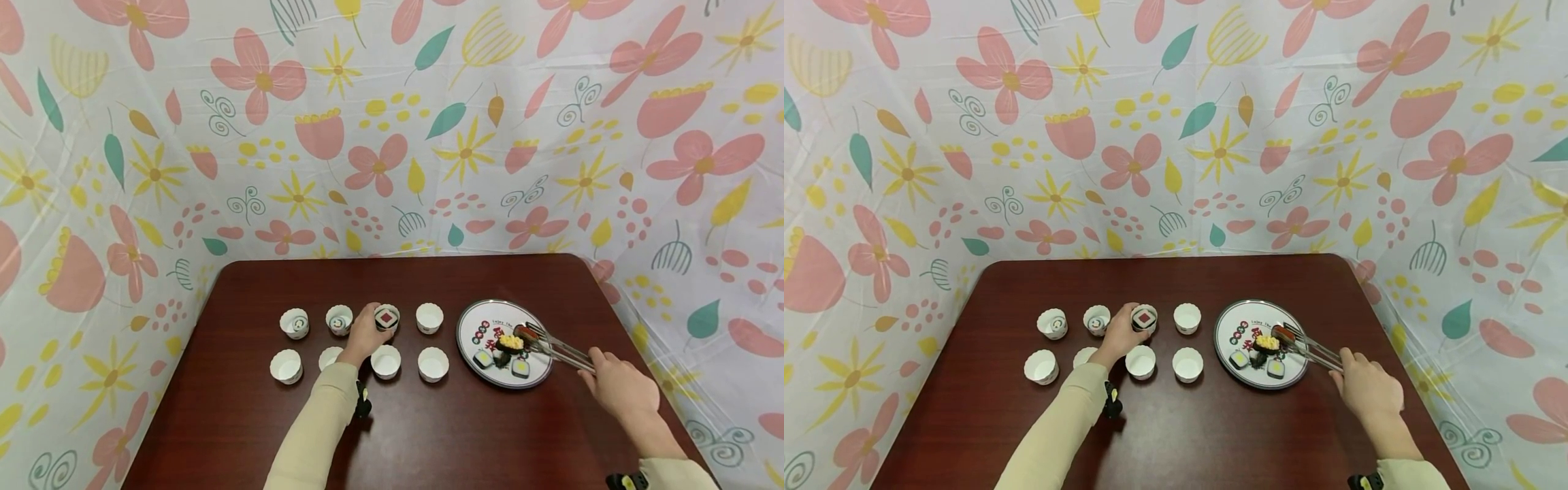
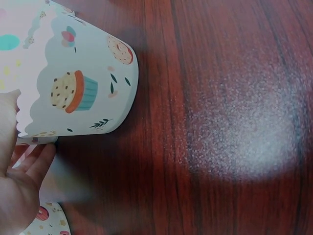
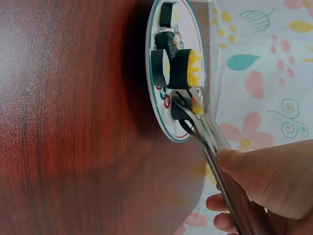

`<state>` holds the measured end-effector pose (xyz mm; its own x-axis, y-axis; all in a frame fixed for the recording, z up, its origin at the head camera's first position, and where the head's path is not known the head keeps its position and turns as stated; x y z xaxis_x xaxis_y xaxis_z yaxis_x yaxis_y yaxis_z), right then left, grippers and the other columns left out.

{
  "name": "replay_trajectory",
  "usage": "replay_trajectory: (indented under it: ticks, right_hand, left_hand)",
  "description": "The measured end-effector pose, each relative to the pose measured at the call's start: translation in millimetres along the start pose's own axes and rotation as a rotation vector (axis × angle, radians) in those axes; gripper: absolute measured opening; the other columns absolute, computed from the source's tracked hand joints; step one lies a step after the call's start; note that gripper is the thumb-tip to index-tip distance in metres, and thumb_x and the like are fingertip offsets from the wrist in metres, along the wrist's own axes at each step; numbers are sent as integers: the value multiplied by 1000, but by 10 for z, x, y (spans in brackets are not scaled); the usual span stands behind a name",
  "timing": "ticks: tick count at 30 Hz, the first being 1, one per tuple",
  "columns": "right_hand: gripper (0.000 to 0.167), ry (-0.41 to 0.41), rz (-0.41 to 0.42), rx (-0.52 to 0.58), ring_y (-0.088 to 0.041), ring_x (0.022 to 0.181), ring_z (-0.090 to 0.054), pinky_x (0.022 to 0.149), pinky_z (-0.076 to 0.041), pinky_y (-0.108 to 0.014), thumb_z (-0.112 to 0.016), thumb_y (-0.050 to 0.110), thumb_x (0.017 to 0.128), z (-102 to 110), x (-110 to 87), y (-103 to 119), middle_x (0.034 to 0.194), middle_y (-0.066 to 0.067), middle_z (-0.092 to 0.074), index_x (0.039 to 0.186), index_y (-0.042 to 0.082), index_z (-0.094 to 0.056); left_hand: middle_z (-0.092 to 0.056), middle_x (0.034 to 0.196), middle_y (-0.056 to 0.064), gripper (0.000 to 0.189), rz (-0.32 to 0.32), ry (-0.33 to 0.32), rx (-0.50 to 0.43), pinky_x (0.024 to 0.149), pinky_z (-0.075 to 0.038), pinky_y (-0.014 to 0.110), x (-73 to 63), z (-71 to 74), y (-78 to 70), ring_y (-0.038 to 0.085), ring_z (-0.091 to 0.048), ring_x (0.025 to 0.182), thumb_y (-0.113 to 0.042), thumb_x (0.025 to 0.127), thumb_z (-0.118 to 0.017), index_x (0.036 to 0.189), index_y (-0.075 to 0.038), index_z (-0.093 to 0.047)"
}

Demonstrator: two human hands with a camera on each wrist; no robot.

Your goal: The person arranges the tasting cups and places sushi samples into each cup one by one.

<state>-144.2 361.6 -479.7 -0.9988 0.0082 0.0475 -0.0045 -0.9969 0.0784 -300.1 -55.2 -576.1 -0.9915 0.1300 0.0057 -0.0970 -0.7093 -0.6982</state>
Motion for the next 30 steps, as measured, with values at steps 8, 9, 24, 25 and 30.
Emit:
replay_trajectory:
  ticks: [8,9,24,25,30]
  right_hand:
    - [30,-7,5,-8,-40,64,-57,42,-37,-48,-63,22,82,-44,3,1,76,-16,-55,98,3,-47]
    - [31,-10,4,-10,-40,64,-57,42,-37,-48,-64,22,82,-48,2,1,76,-16,-55,99,3,-47]
    - [29,-20,-15,4,-39,64,-56,42,-36,-47,-63,23,83,-40,-12,-10,75,-13,-54,99,5,-47]
    - [29,-24,-15,7,-39,64,-56,41,-35,-46,-63,23,83,-34,-12,-12,74,-13,-53,98,5,-47]
    - [28,-39,-15,17,-39,62,-56,40,-34,-45,-63,23,83,-12,-6,-20,73,-13,-53,98,5,-47]
  left_hand:
    - [-50,128,12,72,1,11,-2,85,-47,42,-4,2,-4,29,-54,110,-23,76,-75,135,-6,-38]
    - [-49,130,12,73,6,17,-1,85,-47,42,-4,3,-2,29,-53,111,-23,76,-75,136,-7,-37]
    - [-38,141,13,81,-63,100,37,96,-40,45,-4,114,-75,31,-40,127,-25,77,-73,142,-7,-30]
    - [-37,142,12,80,-67,108,39,96,-41,46,-2,122,-90,31,-39,127,-26,77,-73,143,-8,-30]
    - [-35,144,8,80,-76,131,45,96,-40,45,21,164,-187,30,-35,130,-27,77,-73,143,-14,-29]
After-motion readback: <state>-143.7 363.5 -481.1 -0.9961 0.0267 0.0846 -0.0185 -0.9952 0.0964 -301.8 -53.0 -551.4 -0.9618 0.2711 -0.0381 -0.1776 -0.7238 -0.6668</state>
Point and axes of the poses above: each hand's wrist, its own x-axis towards the middle knuckle, its own z-axis out of the back of the hand, y = z × x, the point moved 5 cm from there along x, towards the middle knuckle
